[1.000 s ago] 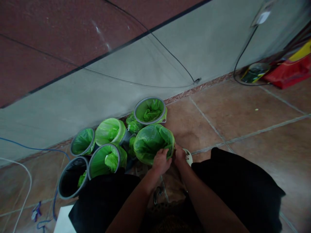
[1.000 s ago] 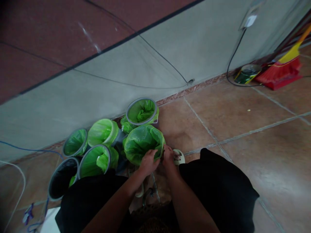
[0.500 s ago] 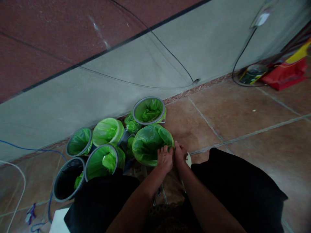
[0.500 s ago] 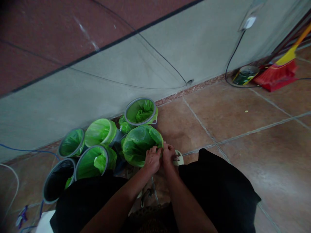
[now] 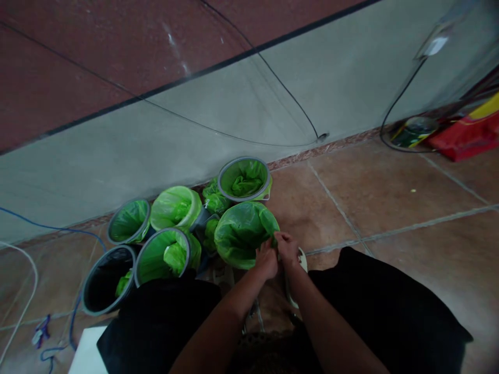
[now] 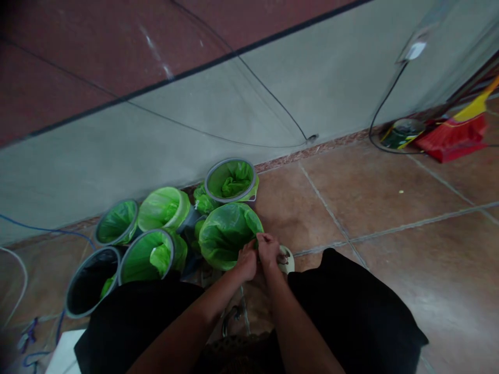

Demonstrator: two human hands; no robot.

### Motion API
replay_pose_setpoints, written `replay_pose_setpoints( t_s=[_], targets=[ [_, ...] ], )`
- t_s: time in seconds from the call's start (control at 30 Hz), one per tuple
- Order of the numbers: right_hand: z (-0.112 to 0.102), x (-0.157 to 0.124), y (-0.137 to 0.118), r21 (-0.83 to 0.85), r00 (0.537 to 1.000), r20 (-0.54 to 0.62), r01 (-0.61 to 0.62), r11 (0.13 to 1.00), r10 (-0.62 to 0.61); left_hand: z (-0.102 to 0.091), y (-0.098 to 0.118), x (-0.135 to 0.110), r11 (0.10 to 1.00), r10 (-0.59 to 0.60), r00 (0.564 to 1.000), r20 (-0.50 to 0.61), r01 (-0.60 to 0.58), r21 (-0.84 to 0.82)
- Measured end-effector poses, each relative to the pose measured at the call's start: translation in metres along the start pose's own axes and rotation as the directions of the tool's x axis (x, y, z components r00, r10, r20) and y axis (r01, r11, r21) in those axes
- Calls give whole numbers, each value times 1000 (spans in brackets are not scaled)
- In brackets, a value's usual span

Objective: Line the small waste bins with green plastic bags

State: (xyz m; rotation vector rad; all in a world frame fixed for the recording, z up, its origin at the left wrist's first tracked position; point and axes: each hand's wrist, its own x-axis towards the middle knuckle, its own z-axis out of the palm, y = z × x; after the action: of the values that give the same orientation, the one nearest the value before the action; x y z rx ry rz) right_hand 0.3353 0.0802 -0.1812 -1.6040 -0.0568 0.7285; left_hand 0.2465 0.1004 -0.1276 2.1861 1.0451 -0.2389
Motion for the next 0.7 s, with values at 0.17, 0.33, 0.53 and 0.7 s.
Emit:
replay_pose_setpoints(
  t_s=[0.17,0.33,0.53,0.7],
  targets=[
    [-1,7,0,157,996,-82,42,987,-30,-2,-20,-12,989,28,977,-211,-57,-135],
    [1,11,13,-36,991,-44,126,991,-128,-3,-46,-30,987,-127,957,-260,97,-126],
    [3,3,33,-444,952,238,282,850,-192,-14,-58,-29,957,-282,959,34,279,82],
    [10,3,-17,-659,879,202,448,605,-431,-51,-55,-7,947,-321,931,-173,320,-31]
  ],
)
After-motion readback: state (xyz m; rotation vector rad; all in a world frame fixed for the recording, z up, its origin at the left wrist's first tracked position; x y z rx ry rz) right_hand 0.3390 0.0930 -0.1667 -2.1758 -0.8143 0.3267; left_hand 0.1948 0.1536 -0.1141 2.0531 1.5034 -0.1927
